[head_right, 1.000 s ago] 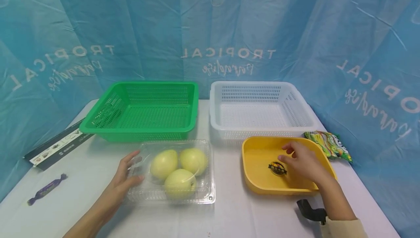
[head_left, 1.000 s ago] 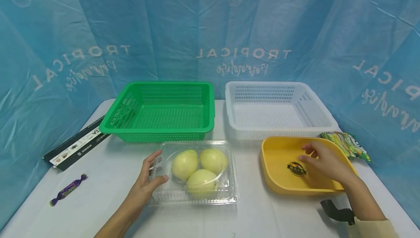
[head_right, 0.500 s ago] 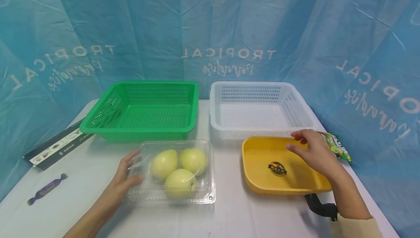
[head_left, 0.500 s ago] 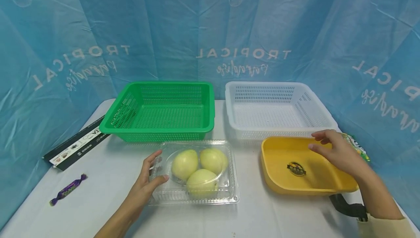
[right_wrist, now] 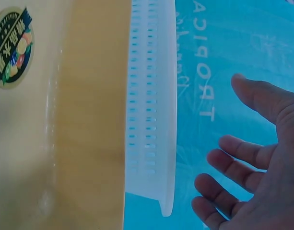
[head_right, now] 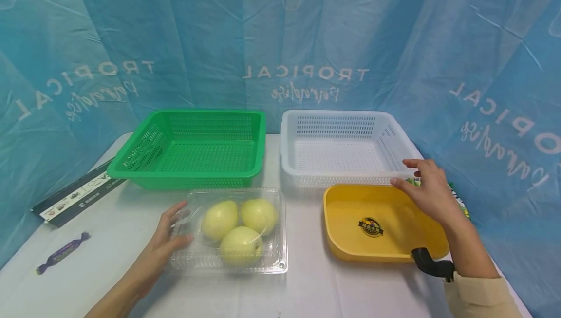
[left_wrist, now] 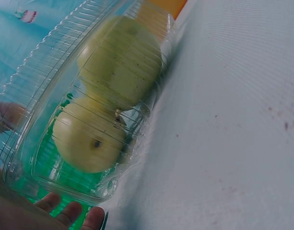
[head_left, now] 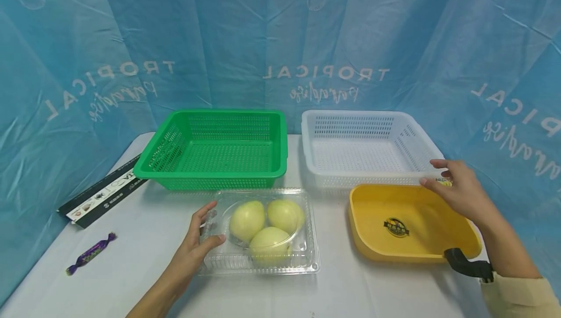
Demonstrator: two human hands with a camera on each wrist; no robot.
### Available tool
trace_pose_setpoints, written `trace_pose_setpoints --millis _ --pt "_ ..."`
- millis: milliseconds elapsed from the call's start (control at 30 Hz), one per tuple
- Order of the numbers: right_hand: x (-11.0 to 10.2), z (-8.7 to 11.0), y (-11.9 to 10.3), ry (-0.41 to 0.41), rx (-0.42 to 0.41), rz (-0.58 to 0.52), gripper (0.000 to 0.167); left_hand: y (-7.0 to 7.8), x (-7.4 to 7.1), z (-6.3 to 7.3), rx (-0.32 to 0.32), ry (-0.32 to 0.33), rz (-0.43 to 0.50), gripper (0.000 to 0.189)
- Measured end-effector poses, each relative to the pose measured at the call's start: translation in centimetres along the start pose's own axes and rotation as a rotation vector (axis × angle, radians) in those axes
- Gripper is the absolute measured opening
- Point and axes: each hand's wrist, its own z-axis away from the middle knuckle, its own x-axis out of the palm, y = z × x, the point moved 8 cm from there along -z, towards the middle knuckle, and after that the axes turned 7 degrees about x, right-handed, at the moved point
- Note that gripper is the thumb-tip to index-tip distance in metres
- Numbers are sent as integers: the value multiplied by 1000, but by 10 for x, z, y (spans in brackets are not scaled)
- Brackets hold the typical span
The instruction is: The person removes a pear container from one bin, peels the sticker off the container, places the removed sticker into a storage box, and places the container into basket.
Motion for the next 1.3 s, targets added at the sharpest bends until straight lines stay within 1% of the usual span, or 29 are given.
trace_pose_setpoints --millis 267,567,733,933,1133,1300 --pt "-3 -12 9 -7 66 4 79 0 0 0 2 0 -7 71" --pt "-3 -26 24 -7 98 19 86 1 1 1 -1 -10 -15 71" --pt "-1 -34 31 -16 110 -11 89 1 1 1 -4 -7 -17 71" --pt "5 -41 40 -72 149 -61 93 1 1 1 -6 -3 -16 71" --pt "10 -44 44 -123 141 -105 94 0 1 1 -4 -3 -11 70" --pt "15 -48 50 -155 151 -92 96 1 1 2 -8 -3 -12 70"
